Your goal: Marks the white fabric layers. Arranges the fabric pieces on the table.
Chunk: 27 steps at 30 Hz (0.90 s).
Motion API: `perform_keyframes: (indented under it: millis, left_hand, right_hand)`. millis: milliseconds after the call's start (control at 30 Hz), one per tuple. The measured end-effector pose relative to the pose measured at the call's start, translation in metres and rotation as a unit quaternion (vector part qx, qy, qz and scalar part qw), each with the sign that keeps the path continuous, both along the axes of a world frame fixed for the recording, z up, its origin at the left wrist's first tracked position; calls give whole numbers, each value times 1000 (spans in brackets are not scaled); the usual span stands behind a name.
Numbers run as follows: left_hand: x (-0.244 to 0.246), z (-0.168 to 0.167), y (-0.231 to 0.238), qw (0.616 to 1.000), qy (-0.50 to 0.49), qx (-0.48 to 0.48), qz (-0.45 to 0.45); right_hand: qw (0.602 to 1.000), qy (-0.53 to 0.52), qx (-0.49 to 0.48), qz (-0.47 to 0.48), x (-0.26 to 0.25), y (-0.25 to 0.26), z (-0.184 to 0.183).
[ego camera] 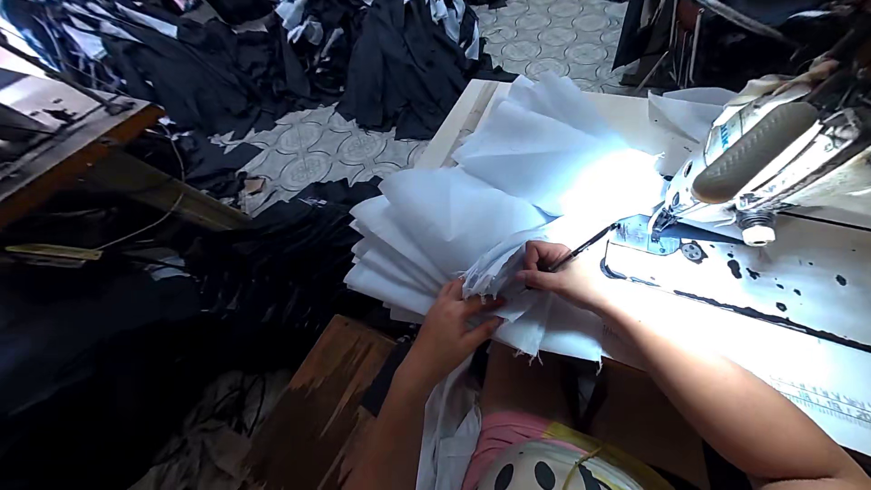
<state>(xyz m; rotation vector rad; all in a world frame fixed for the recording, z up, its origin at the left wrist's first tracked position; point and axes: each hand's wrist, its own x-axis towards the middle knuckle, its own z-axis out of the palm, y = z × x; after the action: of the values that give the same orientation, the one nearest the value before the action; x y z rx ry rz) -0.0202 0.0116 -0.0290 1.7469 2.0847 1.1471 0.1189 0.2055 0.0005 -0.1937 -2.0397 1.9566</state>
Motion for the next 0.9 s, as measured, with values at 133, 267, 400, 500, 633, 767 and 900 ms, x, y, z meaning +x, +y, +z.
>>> perform_keyframes:
  millis: [133,267,400,500,633,767,900]
  left_hand:
    - [-7,2,-2,1000,-9,4,-26]
    - [-10,5,0,1000,-17,0,-16]
    - [-9,8,5,999,-20,3,37]
    - [-13,9,6,998,-46,-5,32]
    - [-13,7,7,998,-55,4,35]
    - [-1,3,15,993,-7,30,114]
    - [6,3,22,982,-3,29,188]
  right_hand:
    - [995,35,-73,64,3,-1,4]
    - [981,33,-78,175,5,2,5]
    - [968,23,-77,237,4,1,6]
    - [971,26,-81,222,2,2,5]
    - [968,62,-99,222,2,8,1]
    - [989,47,-51,129,2,3,4]
    - [985,1,174,1,-7,-10,-15]
